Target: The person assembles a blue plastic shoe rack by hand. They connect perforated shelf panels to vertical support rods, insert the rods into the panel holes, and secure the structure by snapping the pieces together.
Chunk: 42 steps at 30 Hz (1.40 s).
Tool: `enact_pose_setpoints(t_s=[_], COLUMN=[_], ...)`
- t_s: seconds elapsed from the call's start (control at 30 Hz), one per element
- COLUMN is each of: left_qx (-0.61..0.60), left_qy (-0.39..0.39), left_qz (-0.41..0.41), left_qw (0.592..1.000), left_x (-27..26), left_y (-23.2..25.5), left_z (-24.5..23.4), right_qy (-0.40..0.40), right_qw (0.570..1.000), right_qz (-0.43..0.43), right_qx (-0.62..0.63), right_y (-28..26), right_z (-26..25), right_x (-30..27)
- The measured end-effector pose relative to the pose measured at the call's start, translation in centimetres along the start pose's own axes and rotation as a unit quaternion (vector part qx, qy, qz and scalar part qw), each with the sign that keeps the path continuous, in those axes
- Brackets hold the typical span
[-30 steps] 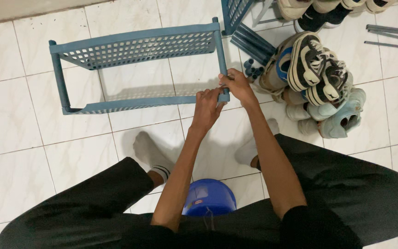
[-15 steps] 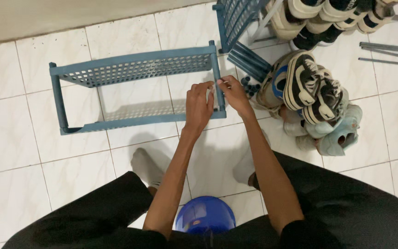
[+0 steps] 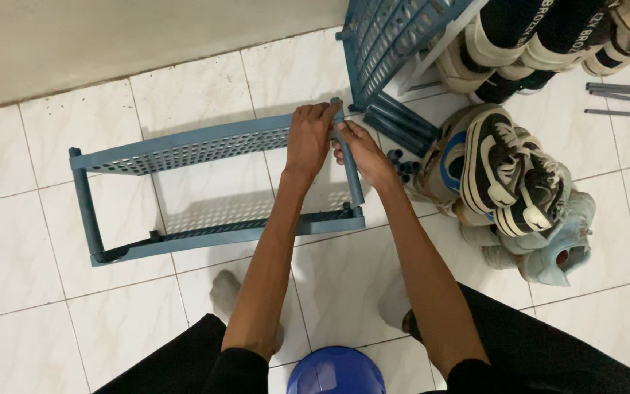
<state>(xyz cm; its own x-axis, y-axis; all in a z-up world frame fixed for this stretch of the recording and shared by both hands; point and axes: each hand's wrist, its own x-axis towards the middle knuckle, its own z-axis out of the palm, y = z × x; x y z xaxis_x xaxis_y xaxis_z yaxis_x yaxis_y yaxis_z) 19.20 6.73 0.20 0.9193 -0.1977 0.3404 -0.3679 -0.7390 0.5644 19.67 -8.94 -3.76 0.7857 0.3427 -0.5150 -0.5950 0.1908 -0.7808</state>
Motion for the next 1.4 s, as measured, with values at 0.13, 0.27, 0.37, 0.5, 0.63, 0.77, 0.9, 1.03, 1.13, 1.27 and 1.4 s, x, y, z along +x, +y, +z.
enact_pose_setpoints(t_s=[0.13,0.27,0.37,0.5,0.63,0.77,0.9,1.03,1.13,1.27,1.4], left_qx=[-0.038,-0.05,-0.057,-0.044,-0.076,-0.072,-0.044,-0.028,-0.037,-0.029,-0.031], left_qy=[0.022,0.045,0.046,0.055,0.051,0.059,0.052,0.059,0.054,0.043,0.049], left_qz=[-0.019,-0.001,-0.003,-0.018,-0.04,-0.031,-0.041,-0.017,-0.029,-0.041,-0.031], left_qw=[0.999,0.998,0.997,0.997,0.995,0.995,0.997,0.998,0.997,0.998,0.998], left_x=[-0.4,-0.2,0.1,0.2,0.0,-0.3,-0.7,-1.4,-1.6,-1.3,-1.3], left_y=[-0.3,0.0,0.3,0.6,0.9,0.7,0.5,0.4,0.2,0.0,-0.1], left_z=[0.0,-0.4,-0.5,-0.5,-0.7,-0.5,0.3,1.0,1.2,1.4,1.4], right_qy=[-0.011,-0.043,-0.054,-0.015,0.163,0.238,0.102,-0.016,0.0,0.121,0.189], right_qw=[1.0,0.999,0.997,1.0,0.947,0.838,0.979,0.998,1.0,0.971,0.925], right_qz=[-0.004,0.021,0.024,-0.006,-0.055,-0.137,0.008,0.042,0.027,-0.018,-0.015], right_qx=[0.013,0.026,0.057,0.025,-0.27,-0.472,-0.174,0.033,0.005,-0.206,-0.329], right_y=[-0.9,-2.0,-1.6,0.2,1.9,2.1,0.3,-1.1,-1.4,-1.3,-1.2], right_z=[0.7,0.4,-0.1,0.0,0.7,1.7,1.0,0.1,0.6,2.5,3.1], right_x=[-0.2,-0.9,-0.5,1.2,1.9,2.0,0.5,-1.0,-0.9,-0.5,-1.0])
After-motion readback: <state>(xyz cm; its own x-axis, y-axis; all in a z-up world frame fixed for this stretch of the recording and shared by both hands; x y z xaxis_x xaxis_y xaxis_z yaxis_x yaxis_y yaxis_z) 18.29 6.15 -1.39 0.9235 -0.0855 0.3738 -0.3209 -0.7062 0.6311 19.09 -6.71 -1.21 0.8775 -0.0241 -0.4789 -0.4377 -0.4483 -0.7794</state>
